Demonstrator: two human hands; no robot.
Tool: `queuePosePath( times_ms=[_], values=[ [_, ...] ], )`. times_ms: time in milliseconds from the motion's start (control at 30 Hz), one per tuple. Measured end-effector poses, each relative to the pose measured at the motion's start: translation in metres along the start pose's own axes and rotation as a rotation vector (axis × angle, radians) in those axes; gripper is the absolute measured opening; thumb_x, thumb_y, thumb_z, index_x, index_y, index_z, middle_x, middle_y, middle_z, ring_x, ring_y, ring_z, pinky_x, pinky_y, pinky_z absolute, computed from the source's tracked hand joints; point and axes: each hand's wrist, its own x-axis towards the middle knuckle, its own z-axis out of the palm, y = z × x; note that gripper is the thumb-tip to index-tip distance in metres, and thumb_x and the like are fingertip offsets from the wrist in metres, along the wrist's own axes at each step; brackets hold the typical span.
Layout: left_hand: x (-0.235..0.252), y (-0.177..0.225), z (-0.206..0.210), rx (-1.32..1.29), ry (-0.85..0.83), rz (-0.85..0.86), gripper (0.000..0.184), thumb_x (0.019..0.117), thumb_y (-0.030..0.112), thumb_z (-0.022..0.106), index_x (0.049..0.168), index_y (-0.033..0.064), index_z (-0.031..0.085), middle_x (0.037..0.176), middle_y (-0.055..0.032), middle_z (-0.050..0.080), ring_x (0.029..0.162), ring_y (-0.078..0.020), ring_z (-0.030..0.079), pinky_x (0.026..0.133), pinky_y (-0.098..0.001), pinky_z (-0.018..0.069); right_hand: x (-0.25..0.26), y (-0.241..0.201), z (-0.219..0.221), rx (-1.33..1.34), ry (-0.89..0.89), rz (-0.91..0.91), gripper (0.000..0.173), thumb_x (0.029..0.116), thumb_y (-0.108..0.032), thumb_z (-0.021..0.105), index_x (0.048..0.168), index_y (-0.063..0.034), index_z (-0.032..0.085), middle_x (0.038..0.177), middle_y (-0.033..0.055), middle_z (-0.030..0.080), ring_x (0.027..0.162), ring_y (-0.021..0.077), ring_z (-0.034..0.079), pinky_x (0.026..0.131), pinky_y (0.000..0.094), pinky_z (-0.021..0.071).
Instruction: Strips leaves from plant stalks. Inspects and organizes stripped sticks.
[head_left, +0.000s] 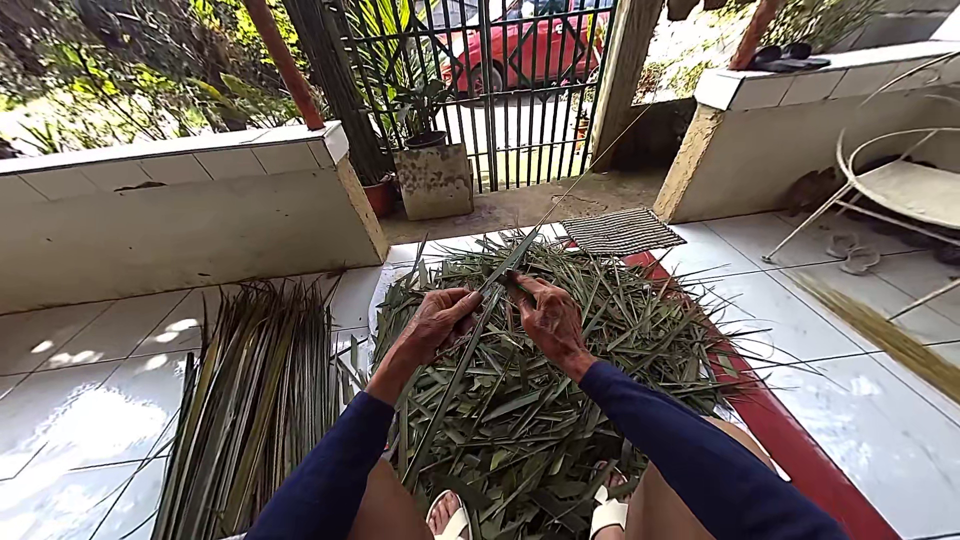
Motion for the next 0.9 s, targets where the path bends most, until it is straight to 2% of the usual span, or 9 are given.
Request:
queuePosePath(
  times_ms=[200, 333, 400, 500, 600, 633, 733, 833, 900],
  values=[
    [-0.006, -0.002, -0.003, 0.021, -0.038, -0.022, 0.028, 0.108, 0.024, 0.055, 0.103, 0.0022, 0.07, 0.06, -0.0014, 0.054, 0.04, -0.0051, 0.041, 0.036, -0.0174, 0.0338, 0.023, 0.018, -0.012, 0.078, 0.061, 0.063, 0.035, 0.1066, -0.036, 0.055, 0.132, -0.0176, 0.071, 0.112, 0.01, 0.075, 0.099, 0.0301, 0.071, 0.082, 0.0581, 0.0547],
    [-0.008, -0.004, -0.007, 0.04, -0.062, -0.095, 0.03, 0.109, 0.027, 0.052, 0.102, 0.003, 0.069, 0.06, -0.0004, 0.051, 0.039, -0.0052, 0.039, 0.035, -0.018, 0.0333, 0.051, 0.05, -0.017, 0.07, 0.136, 0.199, 0.037, 0.1084, -0.038, 0.047, 0.137, -0.0262, 0.067, 0.116, 0.0085, 0.075, 0.101, 0.032, 0.071, 0.083, 0.0608, 0.0532],
    [-0.009, -0.005, -0.009, 0.014, -0.06, -0.143, 0.032, 0.1103, 0.029, 0.048, 0.1, 0.0039, 0.066, 0.06, 0.0006, 0.049, 0.039, -0.0053, 0.038, 0.035, -0.0182, 0.0326, 0.055, 0.059, -0.023, 0.118, 0.17, 0.206, 0.038, 0.1089, -0.039, 0.046, 0.138, -0.0243, 0.067, 0.114, 0.0093, 0.074, 0.097, 0.0314, 0.071, 0.082, 0.0599, 0.0532],
    [-0.007, -0.006, -0.012, -0.067, -0.067, -0.188, 0.037, 0.1119, 0.033, 0.042, 0.095, 0.0067, 0.061, 0.06, 0.0022, 0.044, 0.039, -0.0047, 0.036, 0.035, -0.0176, 0.0316, 0.036, 0.045, -0.023, 0.267, 0.108, 0.056, 0.036, 0.1091, -0.034, 0.05, 0.137, -0.0186, 0.066, 0.105, 0.0109, 0.073, 0.079, 0.0266, 0.066, 0.072, 0.052, 0.0532],
    [-0.004, -0.004, -0.012, -0.15, -0.11, -0.219, 0.041, 0.1127, 0.035, 0.036, 0.087, 0.0101, 0.056, 0.057, 0.0047, 0.038, 0.038, -0.0039, 0.031, 0.035, -0.0173, 0.0277, 0.013, 0.024, -0.008, 0.384, -0.064, -0.012, 0.034, 0.1068, -0.037, 0.054, 0.137, -0.0274, 0.068, 0.092, 0.0031, 0.071, 0.067, 0.0166, 0.06, 0.064, 0.0423, 0.0517],
    [-0.003, -0.003, -0.01, -0.174, -0.126, -0.227, 0.041, 0.1129, 0.035, 0.035, 0.086, 0.0106, 0.055, 0.057, 0.0052, 0.037, 0.039, -0.0037, 0.03, 0.035, -0.0172, 0.0266, 0.007, 0.02, -0.002, 0.411, -0.112, -0.027, 0.034, 0.1062, -0.038, 0.055, 0.136, -0.0301, 0.068, 0.091, 0.0002, 0.071, 0.068, 0.0135, 0.059, 0.065, 0.0396, 0.0513],
    [0.001, -0.001, -0.006, -0.254, -0.217, -0.237, 0.04, 0.1126, 0.034, 0.034, 0.086, 0.0121, 0.055, 0.058, 0.0062, 0.037, 0.039, -0.0032, 0.03, 0.036, -0.0171, 0.0262, -0.002, 0.018, 0.006, 0.436, -0.196, -0.063, 0.035, 0.1057, -0.043, 0.054, 0.135, -0.0321, 0.069, 0.107, -0.0054, 0.074, 0.082, 0.0086, 0.066, 0.077, 0.0375, 0.0554],
    [0.003, -0.001, -0.004, -0.326, -0.317, -0.25, 0.037, 0.1117, 0.031, 0.034, 0.087, 0.0135, 0.054, 0.057, 0.007, 0.037, 0.039, -0.0019, 0.03, 0.035, -0.0161, 0.026, -0.004, 0.02, 0.009, 0.42, -0.164, -0.096, 0.035, 0.1059, -0.044, 0.054, 0.133, -0.0306, 0.07, 0.119, -0.0086, 0.073, 0.095, 0.0056, 0.069, 0.086, 0.0359, 0.0565],
    [0.004, -0.003, -0.005, -0.367, -0.369, -0.254, 0.034, 0.1108, 0.029, 0.034, 0.088, 0.014, 0.054, 0.058, 0.0071, 0.038, 0.039, -0.0015, 0.031, 0.035, -0.0157, 0.0274, -0.004, 0.019, 0.008, 0.367, -0.106, -0.12, 0.034, 0.1059, -0.044, 0.054, 0.133, -0.0312, 0.07, 0.12, -0.0083, 0.074, 0.101, 0.0062, 0.069, 0.09, 0.0377, 0.0564]
  ],
)
